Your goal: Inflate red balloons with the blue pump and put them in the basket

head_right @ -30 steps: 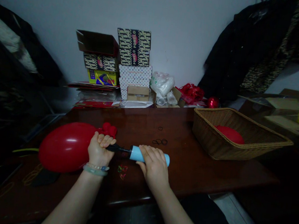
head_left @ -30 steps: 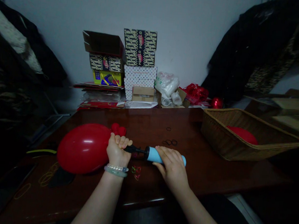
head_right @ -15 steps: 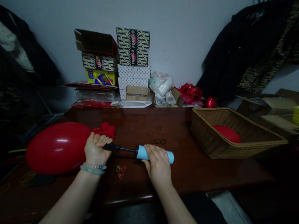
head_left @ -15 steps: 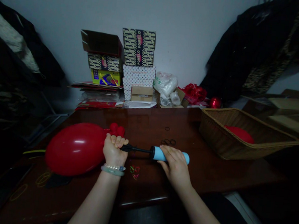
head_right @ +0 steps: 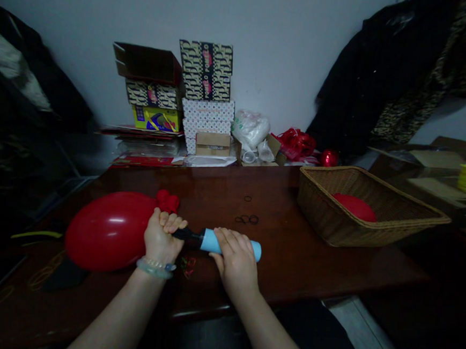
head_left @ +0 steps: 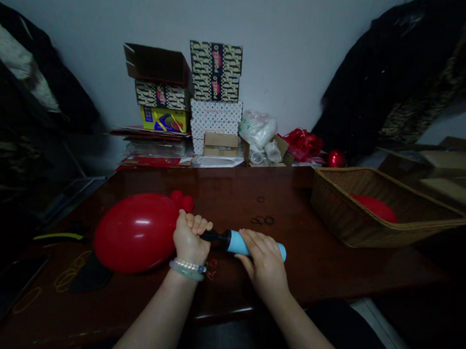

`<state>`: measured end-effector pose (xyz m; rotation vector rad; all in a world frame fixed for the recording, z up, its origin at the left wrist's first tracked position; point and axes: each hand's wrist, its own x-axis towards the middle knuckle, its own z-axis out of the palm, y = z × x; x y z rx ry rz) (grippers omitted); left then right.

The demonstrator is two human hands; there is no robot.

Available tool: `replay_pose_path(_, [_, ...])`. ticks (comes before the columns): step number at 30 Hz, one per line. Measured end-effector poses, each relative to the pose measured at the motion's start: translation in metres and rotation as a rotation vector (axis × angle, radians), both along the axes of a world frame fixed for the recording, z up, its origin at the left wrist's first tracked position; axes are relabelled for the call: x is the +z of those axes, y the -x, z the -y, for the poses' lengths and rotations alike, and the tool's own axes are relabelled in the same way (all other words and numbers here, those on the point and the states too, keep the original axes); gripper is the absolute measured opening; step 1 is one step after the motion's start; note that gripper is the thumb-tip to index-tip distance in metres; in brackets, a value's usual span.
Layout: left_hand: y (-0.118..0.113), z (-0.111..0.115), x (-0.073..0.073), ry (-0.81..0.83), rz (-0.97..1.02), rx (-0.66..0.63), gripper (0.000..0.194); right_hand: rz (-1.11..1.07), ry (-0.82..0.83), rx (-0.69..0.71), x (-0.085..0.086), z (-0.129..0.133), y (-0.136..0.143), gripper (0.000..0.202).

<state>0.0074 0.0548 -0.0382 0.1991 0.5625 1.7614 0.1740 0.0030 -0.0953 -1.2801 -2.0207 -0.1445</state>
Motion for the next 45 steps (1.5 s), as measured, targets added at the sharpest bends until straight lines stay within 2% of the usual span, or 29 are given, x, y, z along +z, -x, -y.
replay_pose_path(6, [0.017, -0.004, 0.006, -0.023, -0.031, 0.034, 0.045, 0.051, 0.017, -0.031, 0.002, -0.004, -0.003, 0.049])
replay_pose_path(13, [0.042, -0.010, 0.011, -0.046, 0.001, 0.060, 0.047, 0.088, -0.026, -0.032, -0.001, -0.012, -0.021, 0.050])
replay_pose_path(21, [0.029, -0.005, 0.010, -0.047, 0.019, 0.044, 0.048, 0.023, -0.064, -0.022, -0.007, -0.011, -0.024, 0.050])
replay_pose_path(27, [0.012, 0.001, 0.006, -0.071, 0.020, -0.002, 0.045, -0.008, -0.082, -0.019, -0.003, -0.002, -0.007, 0.049])
replay_pose_path(33, [-0.002, 0.001, 0.002, -0.024, -0.002, -0.018, 0.048, -0.011, -0.060, -0.010, -0.002, 0.000, 0.002, 0.048])
replay_pose_path(39, [0.002, 0.001, 0.006, -0.026, -0.026, -0.001, 0.048, 0.055, -0.006, 0.019, -0.001, -0.006, -0.006, 0.050])
replay_pose_path(45, [0.027, -0.005, 0.012, -0.009, 0.005, 0.042, 0.046, 0.076, -0.006, 0.025, 0.000, -0.013, -0.017, 0.054])
